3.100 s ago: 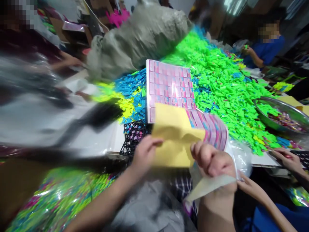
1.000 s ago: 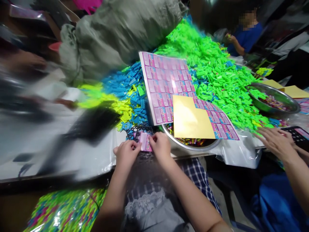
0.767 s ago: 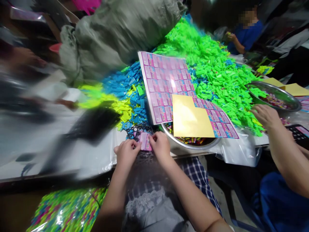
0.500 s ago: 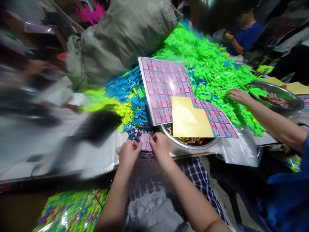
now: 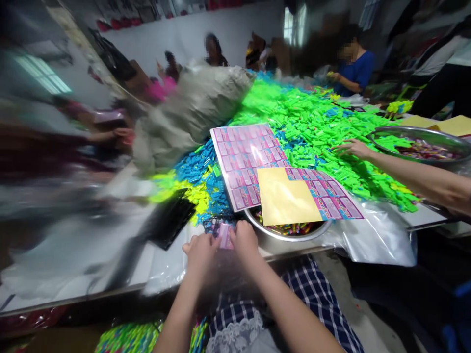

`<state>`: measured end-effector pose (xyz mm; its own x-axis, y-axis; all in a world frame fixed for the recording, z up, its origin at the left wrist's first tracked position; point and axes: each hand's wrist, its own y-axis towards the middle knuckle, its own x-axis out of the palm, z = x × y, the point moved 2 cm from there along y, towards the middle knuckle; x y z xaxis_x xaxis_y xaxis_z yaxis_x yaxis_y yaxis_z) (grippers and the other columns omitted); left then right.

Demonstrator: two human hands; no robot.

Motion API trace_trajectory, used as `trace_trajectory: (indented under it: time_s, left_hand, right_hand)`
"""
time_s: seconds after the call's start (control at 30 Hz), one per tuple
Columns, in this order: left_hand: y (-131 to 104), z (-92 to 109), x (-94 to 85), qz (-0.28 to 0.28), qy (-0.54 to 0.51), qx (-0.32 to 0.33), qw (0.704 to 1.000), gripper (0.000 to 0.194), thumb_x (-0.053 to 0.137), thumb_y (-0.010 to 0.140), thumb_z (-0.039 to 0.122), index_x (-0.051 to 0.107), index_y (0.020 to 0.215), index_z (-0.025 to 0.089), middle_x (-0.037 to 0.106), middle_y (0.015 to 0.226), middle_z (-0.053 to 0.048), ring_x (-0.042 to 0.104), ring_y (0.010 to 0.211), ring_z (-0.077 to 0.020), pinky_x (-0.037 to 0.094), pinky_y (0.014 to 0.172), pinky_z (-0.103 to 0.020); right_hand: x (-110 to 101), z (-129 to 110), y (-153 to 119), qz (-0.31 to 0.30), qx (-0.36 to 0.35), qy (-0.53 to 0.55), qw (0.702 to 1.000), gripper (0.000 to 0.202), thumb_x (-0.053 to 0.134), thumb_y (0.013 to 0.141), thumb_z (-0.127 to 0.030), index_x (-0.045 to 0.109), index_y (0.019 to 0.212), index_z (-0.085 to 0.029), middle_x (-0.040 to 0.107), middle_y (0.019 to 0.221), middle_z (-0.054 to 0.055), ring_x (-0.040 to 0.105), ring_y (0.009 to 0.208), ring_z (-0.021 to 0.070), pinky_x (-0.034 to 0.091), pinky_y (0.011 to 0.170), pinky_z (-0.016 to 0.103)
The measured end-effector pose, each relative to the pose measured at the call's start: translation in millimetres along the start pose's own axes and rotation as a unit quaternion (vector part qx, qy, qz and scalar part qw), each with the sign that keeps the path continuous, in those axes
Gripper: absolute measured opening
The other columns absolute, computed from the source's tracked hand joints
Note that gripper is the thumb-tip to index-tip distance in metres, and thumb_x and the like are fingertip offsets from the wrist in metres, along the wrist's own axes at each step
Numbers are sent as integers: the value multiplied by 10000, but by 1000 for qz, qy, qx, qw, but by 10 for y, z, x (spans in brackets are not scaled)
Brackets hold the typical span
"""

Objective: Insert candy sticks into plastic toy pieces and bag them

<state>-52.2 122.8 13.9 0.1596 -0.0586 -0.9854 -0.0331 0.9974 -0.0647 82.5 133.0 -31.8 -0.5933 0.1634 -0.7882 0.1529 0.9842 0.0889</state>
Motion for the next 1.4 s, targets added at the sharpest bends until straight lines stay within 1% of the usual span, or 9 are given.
trace_trajectory:
  time_s: [0.2,0.4,0.53,0.63,0.73,0.87,0.97,1.17,1.4]
  left_hand:
    - [42,73,-61,-35,64,2,997,363,364,806,431,635,724,203,663,794,-112,530,896,-299,295,740,-418]
    - [122,95,-132,-70,84,-17,994,383,389,780,463,645,710,187,673,783,-139,568,892,-320,305,749,-423]
    - [202,19,-147,-97,94,-6,991,390,396,777,477,645,685,191,681,768,-126,604,845,-289,312,767,-404]
    - [227,-4,-163,-102,106,10,989,389,410,777,472,641,655,184,681,741,-131,608,835,-296,318,772,-414]
    - [199,45,-152,-72,117,22,990,374,415,787,459,652,788,170,676,870,-153,569,943,-324,318,805,-448]
    - [138,179,6,24,95,215,972,432,375,840,311,434,1252,199,447,1332,-108,362,1242,-253,258,967,-442]
    - [151,142,191,4,81,334,939,482,281,878,269,284,1350,167,347,1403,-87,290,1298,-201,185,1056,-420]
    - [182,-187,291,-40,60,354,933,500,192,911,364,113,1389,240,222,1453,-41,187,1339,-185,62,1093,-471]
    - [-181,-439,198,-89,21,342,935,548,254,896,410,18,1380,311,228,1452,-10,185,1339,-221,8,1074,-541]
  right_hand:
    - [-58,0,29,-30,-8,13,999,160,472,827,-329,514,844,-176,587,849,81,550,803,204,361,628,277]
    - [-217,-76,26,-48,-19,23,998,323,479,819,-291,446,1117,-169,598,968,97,563,870,223,391,641,288]
    - [-363,-185,-177,-43,-84,-27,995,400,510,786,-270,467,1179,-209,541,1157,125,511,992,273,401,739,362]
    - [-377,-206,-328,-37,-182,-45,982,506,482,812,-338,389,1289,-197,378,1373,107,345,1218,290,317,929,430]
    - [-300,-120,-359,-89,-218,-63,970,574,442,835,-425,370,1318,-124,344,1396,122,195,1316,290,138,1053,466]
    - [-269,14,-303,-111,-219,-87,966,572,385,847,-485,421,1293,-129,331,1398,142,212,1313,308,61,1067,484]
    - [-304,42,-289,-109,-212,-83,968,569,347,854,-509,401,1311,-172,326,1403,127,243,1306,290,105,1062,470]
    - [-303,23,-305,-111,-212,-94,966,610,382,840,-514,387,1317,-135,321,1401,150,255,1300,290,97,1070,449]
    - [-276,44,-297,-147,-198,-98,964,615,326,854,-536,326,1354,-177,238,1438,126,196,1326,279,117,1058,478]
